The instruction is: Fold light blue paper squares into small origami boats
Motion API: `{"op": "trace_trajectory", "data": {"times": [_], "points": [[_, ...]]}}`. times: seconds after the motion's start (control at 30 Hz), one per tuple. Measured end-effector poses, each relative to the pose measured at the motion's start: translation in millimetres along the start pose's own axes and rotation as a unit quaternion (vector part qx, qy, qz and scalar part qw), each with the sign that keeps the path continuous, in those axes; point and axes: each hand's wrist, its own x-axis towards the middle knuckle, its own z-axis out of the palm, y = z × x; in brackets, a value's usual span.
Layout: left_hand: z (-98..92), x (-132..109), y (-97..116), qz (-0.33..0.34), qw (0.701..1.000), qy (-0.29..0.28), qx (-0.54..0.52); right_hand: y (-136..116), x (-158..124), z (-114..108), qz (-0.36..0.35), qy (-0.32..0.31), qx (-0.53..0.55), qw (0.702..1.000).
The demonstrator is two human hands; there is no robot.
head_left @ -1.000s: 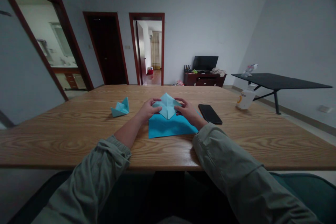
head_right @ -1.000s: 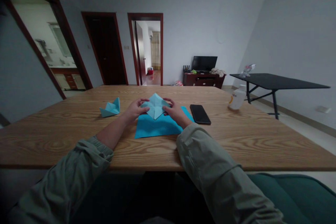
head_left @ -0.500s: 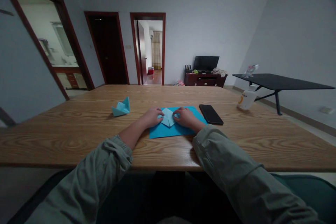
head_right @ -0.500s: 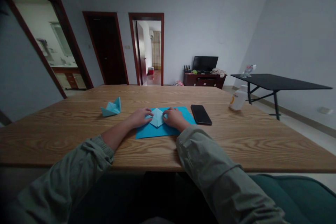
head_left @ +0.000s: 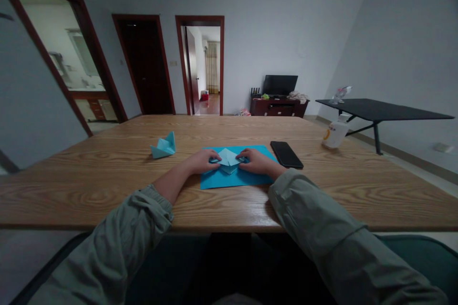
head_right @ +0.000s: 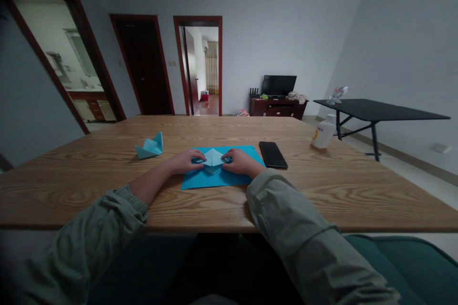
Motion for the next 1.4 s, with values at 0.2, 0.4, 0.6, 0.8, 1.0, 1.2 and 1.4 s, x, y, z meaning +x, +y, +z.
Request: {"op": "trace_trajectory", "data": {"times": [0.2,0.4,0.6,0.8,1.0,1.2,1.4], "points": [[-0.2,4.0,-0.3,-0.035,0.998,0.036,-0.044,-5.8,3.5,2.0,0.033,0.028,0.041,0.998],[4.7,11.6,-4.3,-0.069,0.99,0.11,-0.06,-4.2,14.6,10.7,0.073,0.057,0.018,0.996],[10.9,19.2,-11.2,-0.044,0.994,0.092,0.029,-0.5,18.8,18.6,0.068,0.087,0.019,0.994],[11.9,22.1,-6.1,-0.063,0.993,0.05,0.082,-5.9,18.0,17.0,0.034,0.048,-0.056,0.997],[11.4,23.9,0.4,-0.081,0.993,0.058,0.059,-12.5,16.0,14.5,0.021,0.041,-0.071,0.996],[12.9,26.7,1.3,-0.106,0.991,0.024,0.083,-12.1,21.4,20.7,0.08,0.081,-0.006,0.993],[13.7,30.2,-2.6,-0.175,0.983,0.051,-0.028,-10.5,30.5,25.0,0.18,0.102,0.139,0.968]]}}
